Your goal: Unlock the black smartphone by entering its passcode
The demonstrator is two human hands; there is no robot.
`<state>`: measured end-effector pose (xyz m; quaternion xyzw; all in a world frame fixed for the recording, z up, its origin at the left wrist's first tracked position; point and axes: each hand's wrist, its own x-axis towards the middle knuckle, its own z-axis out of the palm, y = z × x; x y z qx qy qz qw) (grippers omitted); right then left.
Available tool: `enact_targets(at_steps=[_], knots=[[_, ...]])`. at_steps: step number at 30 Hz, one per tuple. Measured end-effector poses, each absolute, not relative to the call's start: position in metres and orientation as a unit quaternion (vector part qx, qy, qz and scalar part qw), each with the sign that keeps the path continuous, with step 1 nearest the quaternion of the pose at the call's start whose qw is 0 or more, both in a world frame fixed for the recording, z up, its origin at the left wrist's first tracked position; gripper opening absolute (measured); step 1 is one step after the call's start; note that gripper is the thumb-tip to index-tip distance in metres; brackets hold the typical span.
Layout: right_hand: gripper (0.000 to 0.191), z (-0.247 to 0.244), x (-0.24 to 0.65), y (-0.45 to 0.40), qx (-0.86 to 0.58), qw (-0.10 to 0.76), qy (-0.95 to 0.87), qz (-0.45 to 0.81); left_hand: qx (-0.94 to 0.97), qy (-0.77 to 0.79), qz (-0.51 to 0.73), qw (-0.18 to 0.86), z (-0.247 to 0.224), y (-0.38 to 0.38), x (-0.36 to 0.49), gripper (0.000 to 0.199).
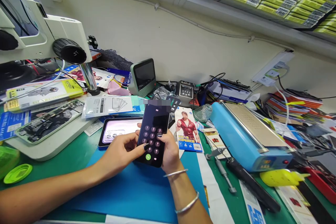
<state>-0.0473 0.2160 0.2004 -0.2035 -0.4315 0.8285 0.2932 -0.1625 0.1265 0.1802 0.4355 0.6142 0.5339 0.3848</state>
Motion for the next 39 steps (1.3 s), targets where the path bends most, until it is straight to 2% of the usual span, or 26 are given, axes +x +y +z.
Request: enact_targets(at_steps=[10, 15, 18, 23, 30, 35, 39], knots=[[0.048, 0.199, -0.046, 0.218, -0.200, 0.264, -0.431, 0.839, 0.434, 0.617, 0.532, 0.385, 0.178, 0.127, -0.162, 0.035], [0.044, 0.197, -0.046, 0.218, -0.186, 0.280, -0.421, 0.842, 0.434, 0.620, 0.529, 0.384, 0.180, 0.126, -0.162, 0.033], [0.042, 0.193, -0.048, 0.218, -0.173, 0.299, -0.416, 0.841, 0.429, 0.624, 0.521, 0.393, 0.183, 0.127, -0.160, 0.025], [0.041, 0.188, -0.050, 0.216, -0.170, 0.314, -0.424, 0.832, 0.435, 0.670, 0.490, 0.350, 0.183, 0.127, -0.158, 0.031], [0.040, 0.192, -0.050, 0.215, -0.166, 0.313, -0.422, 0.835, 0.435, 0.641, 0.515, 0.367, 0.186, 0.126, -0.159, 0.023], [0.035, 0.194, -0.049, 0.215, -0.182, 0.308, -0.407, 0.841, 0.436, 0.618, 0.529, 0.385, 0.187, 0.126, -0.161, 0.025], [0.034, 0.193, -0.050, 0.217, -0.216, 0.280, -0.416, 0.838, 0.444, 0.610, 0.536, 0.378, 0.183, 0.126, -0.161, 0.021]])
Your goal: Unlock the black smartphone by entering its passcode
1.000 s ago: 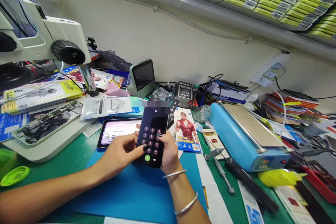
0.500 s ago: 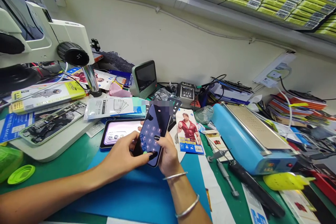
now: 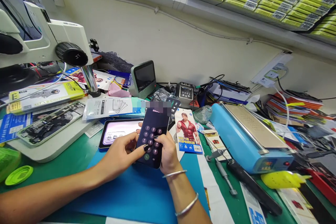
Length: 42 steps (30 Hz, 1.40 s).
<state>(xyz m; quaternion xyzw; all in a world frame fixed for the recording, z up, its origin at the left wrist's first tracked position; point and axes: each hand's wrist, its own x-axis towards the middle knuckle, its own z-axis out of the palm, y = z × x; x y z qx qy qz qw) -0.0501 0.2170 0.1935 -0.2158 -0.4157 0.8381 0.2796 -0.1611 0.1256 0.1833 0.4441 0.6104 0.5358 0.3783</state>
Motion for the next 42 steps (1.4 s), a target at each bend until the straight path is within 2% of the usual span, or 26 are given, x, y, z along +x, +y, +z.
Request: enact_targets(at_steps=[7, 18, 28, 32, 39, 42], knots=[[0.033, 0.1952, -0.0513, 0.2163, -0.182, 0.307, -0.408, 0.840, 0.447, 0.614, 0.536, 0.368, 0.1797, 0.1265, -0.1610, 0.020], [0.046, 0.1935, -0.0513, 0.2147, -0.186, 0.307, -0.414, 0.836, 0.439, 0.615, 0.535, 0.378, 0.1864, 0.1242, -0.1583, 0.020], [0.039, 0.1991, -0.0492, 0.2133, -0.205, 0.289, -0.407, 0.842, 0.442, 0.609, 0.533, 0.387, 0.1859, 0.1248, -0.1588, 0.016], [0.038, 0.1991, -0.0508, 0.2132, -0.179, 0.289, -0.397, 0.853, 0.445, 0.610, 0.532, 0.384, 0.1849, 0.1245, -0.1591, 0.019], [0.049, 0.1960, -0.0508, 0.2148, -0.182, 0.305, -0.398, 0.846, 0.450, 0.615, 0.524, 0.380, 0.1857, 0.1243, -0.1588, 0.018], [0.048, 0.1934, -0.0499, 0.2140, -0.178, 0.314, -0.416, 0.835, 0.451, 0.648, 0.505, 0.349, 0.1833, 0.1246, -0.1572, 0.026]])
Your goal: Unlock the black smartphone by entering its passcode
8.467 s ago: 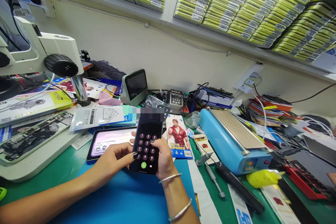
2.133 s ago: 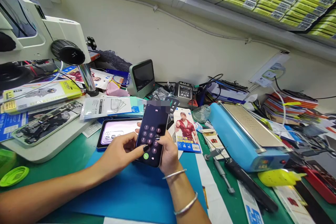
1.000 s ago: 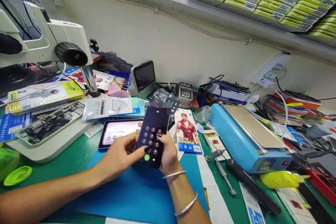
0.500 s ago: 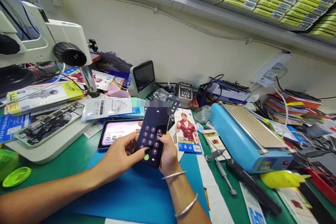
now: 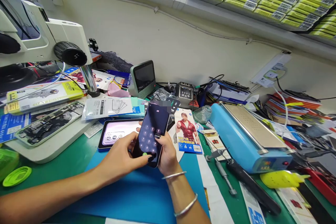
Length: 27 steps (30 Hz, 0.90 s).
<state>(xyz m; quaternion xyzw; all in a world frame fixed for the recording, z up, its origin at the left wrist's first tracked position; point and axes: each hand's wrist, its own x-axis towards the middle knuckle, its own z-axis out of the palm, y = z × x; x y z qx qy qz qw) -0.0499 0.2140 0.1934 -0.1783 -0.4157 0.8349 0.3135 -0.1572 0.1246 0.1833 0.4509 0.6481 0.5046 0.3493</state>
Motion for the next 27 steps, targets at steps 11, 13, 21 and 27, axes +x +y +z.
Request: enact_targets(at_steps=[11, 13, 21, 27], knots=[[0.043, 0.1961, -0.0528, 0.2142, -0.176, 0.309, -0.415, 0.838, 0.443, 0.614, 0.530, 0.381, 0.1877, 0.1243, -0.1585, 0.020], [0.040, 0.1970, -0.0519, 0.2144, -0.180, 0.302, -0.409, 0.842, 0.439, 0.603, 0.536, 0.394, 0.1884, 0.1238, -0.1588, 0.022], [0.035, 0.1947, -0.0509, 0.2152, -0.206, 0.300, -0.419, 0.832, 0.443, 0.600, 0.552, 0.373, 0.1833, 0.1250, -0.1598, 0.022], [0.045, 0.1972, -0.0517, 0.2122, -0.184, 0.299, -0.419, 0.837, 0.445, 0.591, 0.548, 0.391, 0.1866, 0.1226, -0.1579, 0.024]])
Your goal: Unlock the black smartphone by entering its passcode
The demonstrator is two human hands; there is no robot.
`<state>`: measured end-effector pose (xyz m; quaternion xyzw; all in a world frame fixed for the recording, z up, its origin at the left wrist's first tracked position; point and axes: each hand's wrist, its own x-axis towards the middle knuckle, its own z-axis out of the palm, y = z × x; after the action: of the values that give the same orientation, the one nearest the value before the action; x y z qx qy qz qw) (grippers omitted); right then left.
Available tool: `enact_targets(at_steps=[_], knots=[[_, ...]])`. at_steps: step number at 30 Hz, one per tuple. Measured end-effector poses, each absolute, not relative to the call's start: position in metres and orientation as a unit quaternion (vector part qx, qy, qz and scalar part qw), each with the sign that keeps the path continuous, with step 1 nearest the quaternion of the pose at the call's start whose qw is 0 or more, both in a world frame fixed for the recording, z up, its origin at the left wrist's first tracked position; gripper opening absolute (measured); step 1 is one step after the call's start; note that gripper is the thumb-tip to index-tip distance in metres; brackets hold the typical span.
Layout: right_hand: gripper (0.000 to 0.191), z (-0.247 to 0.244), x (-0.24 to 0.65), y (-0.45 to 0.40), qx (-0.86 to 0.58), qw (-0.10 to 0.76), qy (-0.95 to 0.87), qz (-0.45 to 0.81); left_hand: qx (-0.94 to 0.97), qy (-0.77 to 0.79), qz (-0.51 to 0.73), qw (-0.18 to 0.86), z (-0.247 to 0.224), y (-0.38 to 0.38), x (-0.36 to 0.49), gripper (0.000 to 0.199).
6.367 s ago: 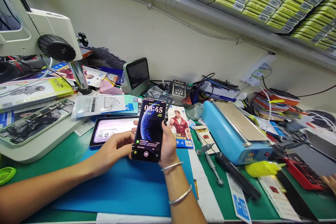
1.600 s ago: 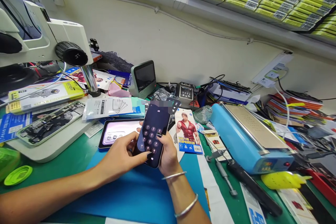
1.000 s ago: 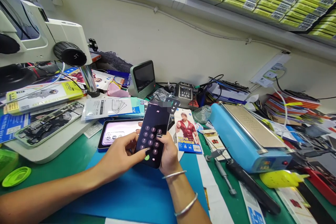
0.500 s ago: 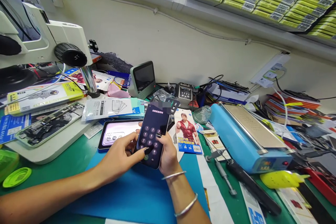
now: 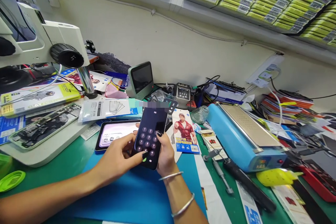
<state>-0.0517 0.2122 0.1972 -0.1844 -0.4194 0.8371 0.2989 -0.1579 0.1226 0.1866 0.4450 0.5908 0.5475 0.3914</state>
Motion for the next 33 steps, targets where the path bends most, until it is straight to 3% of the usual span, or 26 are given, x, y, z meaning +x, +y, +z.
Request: enact_targets(at_steps=[33], knots=[[0.044, 0.1937, -0.0501, 0.2123, -0.174, 0.294, -0.400, 0.850, 0.453, 0.619, 0.512, 0.386, 0.1830, 0.1215, -0.1568, 0.022]])
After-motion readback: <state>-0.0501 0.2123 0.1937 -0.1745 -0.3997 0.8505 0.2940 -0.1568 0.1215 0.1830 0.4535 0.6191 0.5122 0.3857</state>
